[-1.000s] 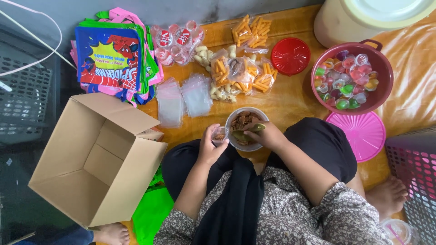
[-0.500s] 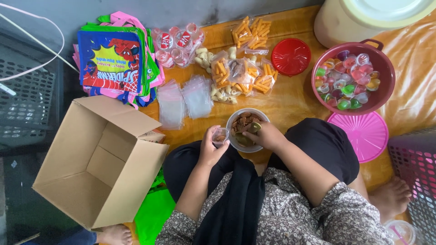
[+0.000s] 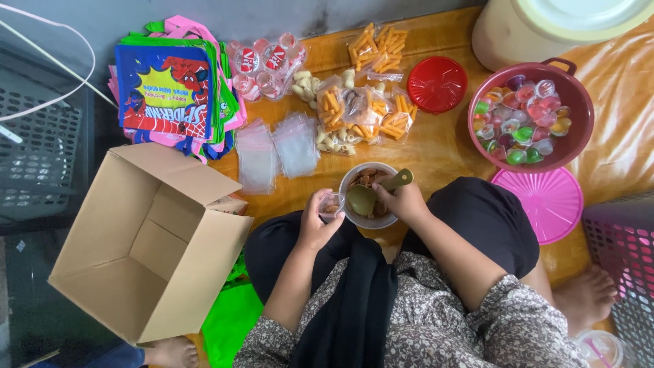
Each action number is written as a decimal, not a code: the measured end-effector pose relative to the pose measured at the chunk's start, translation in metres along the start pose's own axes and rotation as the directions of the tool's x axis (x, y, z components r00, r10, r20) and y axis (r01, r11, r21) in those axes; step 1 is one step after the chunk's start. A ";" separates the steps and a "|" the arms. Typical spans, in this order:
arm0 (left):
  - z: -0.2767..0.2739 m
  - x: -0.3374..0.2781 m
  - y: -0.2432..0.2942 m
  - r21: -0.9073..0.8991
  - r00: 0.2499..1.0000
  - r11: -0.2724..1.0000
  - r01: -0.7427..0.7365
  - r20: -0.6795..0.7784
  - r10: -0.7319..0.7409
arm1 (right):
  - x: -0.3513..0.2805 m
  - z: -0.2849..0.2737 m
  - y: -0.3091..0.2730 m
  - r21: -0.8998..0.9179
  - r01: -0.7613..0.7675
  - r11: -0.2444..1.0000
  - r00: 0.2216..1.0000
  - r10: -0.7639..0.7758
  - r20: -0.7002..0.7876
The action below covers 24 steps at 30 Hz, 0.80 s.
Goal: Packing small brown cookies from a bowl into individual plastic bags using a spoon.
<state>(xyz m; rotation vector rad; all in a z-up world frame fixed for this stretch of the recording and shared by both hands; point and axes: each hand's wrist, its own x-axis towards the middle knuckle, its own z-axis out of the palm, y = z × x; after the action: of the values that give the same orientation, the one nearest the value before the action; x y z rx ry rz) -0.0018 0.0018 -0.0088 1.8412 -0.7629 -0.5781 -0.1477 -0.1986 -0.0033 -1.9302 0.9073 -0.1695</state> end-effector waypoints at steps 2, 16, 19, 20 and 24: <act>-0.001 0.001 0.000 -0.003 1.000 1.000 0.004 0.005 -0.004 | -0.002 0.005 0.000 -0.051 -0.013 0.999 1.000 0.013 -0.007; -0.004 0.002 0.010 0.034 0.999 0.999 0.025 0.039 -0.026 | 0.020 0.053 0.007 -0.276 0.091 0.957 0.994 -0.069 0.088; -0.005 0.001 0.008 0.046 0.999 0.999 -0.027 0.045 0.025 | 0.022 0.046 -0.015 -0.294 0.105 0.950 0.984 -0.056 0.172; -0.004 0.000 0.007 0.035 0.998 0.999 -0.035 0.045 0.033 | 0.021 0.042 -0.024 -0.274 0.109 0.956 0.981 -0.059 0.186; -0.009 -0.003 0.013 0.032 0.993 0.995 -0.096 0.068 0.094 | 0.019 0.022 -0.039 -0.279 0.105 0.955 0.974 -0.043 0.221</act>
<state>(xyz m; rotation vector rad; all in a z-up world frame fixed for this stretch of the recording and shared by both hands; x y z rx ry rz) -0.0006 0.0055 0.0068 1.8146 -0.9053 -0.5694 -0.1034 -0.1853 0.0119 -2.2049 0.7475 0.1332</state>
